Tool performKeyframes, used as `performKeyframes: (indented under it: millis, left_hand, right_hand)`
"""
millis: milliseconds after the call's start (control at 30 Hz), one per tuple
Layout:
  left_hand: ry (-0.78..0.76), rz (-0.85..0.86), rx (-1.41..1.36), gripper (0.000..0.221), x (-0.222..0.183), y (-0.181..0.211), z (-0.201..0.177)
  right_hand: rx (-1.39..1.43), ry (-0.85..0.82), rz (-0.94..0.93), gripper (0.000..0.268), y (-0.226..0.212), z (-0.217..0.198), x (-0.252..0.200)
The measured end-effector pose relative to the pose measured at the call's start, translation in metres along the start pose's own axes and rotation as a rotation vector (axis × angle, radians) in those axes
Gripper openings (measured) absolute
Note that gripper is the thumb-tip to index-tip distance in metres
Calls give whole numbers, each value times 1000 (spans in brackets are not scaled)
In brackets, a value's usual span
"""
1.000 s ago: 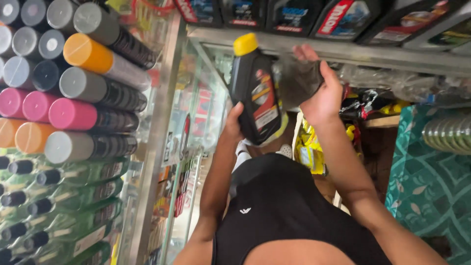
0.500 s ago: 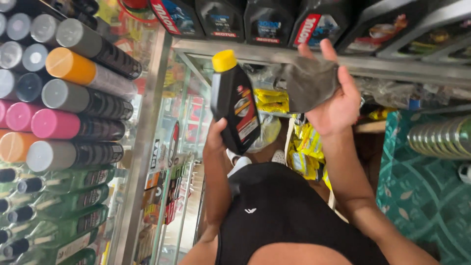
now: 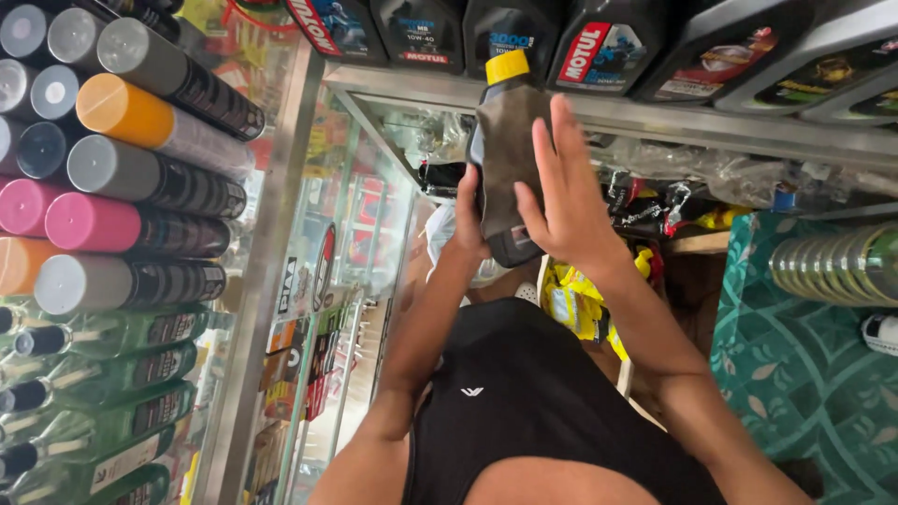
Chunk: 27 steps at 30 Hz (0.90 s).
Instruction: Wiping down containers of motor oil with a cloth and organizing them on display shelves.
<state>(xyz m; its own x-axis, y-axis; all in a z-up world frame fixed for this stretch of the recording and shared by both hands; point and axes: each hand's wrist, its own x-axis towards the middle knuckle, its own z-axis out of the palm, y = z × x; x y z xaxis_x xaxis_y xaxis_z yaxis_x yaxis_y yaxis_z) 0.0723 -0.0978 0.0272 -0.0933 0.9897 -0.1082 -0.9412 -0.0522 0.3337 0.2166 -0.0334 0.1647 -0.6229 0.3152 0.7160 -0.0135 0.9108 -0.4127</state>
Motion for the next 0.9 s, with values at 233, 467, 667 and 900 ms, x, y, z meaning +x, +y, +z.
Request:
performKeyframes:
  millis: [233,467,667,900]
  left_hand:
    - [-34,32,13,72,10,16,-19]
    - [153,-12,75,63,2,31,-43]
    - [137,1,-17,69,8,49,-41]
    - [294,101,159,60,-31,25,-40]
  right_hand:
    - [-318,-248,112,69,-18,14,-10]
    - [-137,-110,95,67,15,36,42]
    - [-196,-153,-64,61,-23,72,-18]
    - [128,-51,84,71,14,70,7]
